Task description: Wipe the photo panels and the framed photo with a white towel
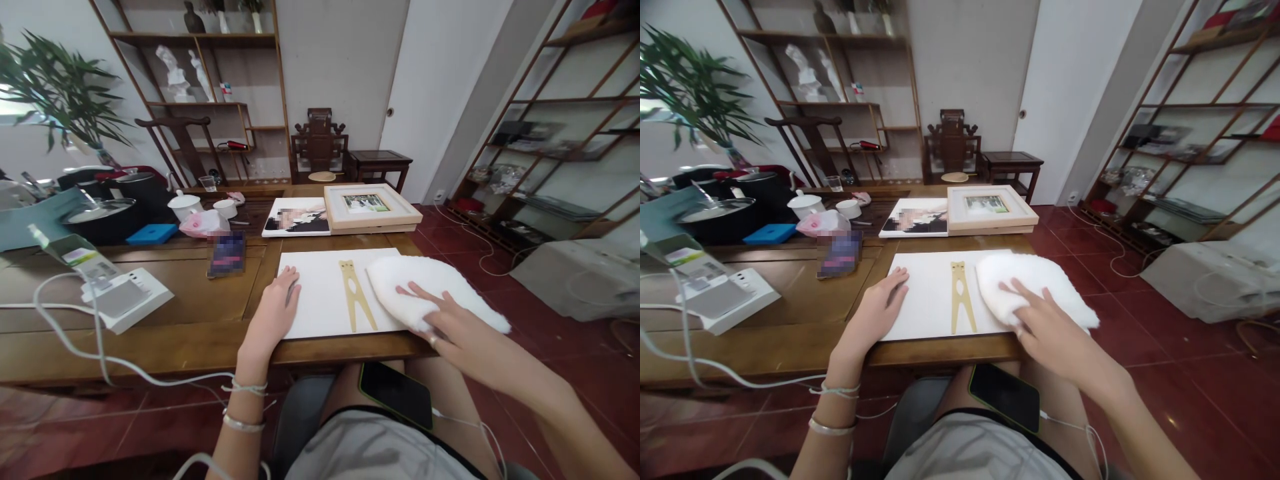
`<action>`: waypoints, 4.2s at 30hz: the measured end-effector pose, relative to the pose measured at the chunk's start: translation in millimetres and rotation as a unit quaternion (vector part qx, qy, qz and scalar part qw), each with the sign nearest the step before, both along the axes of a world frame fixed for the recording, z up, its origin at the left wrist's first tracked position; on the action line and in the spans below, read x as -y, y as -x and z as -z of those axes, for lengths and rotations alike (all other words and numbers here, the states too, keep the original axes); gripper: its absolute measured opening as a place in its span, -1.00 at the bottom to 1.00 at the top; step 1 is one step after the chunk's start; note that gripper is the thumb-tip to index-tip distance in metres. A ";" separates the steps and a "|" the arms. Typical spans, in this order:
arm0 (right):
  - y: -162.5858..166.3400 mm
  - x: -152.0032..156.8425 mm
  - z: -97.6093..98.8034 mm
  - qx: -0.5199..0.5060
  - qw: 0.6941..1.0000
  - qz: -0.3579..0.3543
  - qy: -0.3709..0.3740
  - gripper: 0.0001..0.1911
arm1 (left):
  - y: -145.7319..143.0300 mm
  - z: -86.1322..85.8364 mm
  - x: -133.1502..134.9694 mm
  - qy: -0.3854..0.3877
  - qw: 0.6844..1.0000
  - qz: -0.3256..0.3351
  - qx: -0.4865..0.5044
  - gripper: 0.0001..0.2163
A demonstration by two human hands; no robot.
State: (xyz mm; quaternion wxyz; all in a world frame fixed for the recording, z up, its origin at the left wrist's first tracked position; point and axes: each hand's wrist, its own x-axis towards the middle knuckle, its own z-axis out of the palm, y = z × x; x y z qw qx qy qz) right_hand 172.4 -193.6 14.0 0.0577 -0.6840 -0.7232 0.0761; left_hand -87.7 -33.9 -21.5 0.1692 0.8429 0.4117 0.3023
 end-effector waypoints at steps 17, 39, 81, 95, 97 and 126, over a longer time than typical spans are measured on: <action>-15.6 -68.9 3.7 -0.016 0.999 0.016 -0.034 -0.76 | 0.4 -0.5 -1.1 -0.003 1.000 -0.004 -0.005 -0.68; 22.0 -9.4 -2.0 0.002 1.000 -0.009 -0.007 -0.71 | 1.0 1.6 -1.2 -0.003 1.000 -0.009 -0.004 -0.67; 40.7 -91.7 -3.3 -0.076 0.995 0.035 -0.063 -0.71 | 0.4 0.5 -2.7 0.003 1.000 -0.004 0.000 -0.67; 61.4 0.5 -9.3 -0.037 0.998 -0.043 -0.022 -0.72 | 0.4 0.0 -2.0 -0.005 1.000 -0.003 -0.007 -0.67; 57.4 -1.1 -8.4 -0.050 0.997 -0.048 -0.023 -0.75 | 0.4 0.1 -1.9 -0.005 1.000 -0.004 -0.007 -0.67; 98.6 -11.4 3.7 -0.006 0.992 -0.075 -0.101 -0.71 | 0.1 0.5 -2.2 -0.006 1.000 0.000 -0.002 -0.66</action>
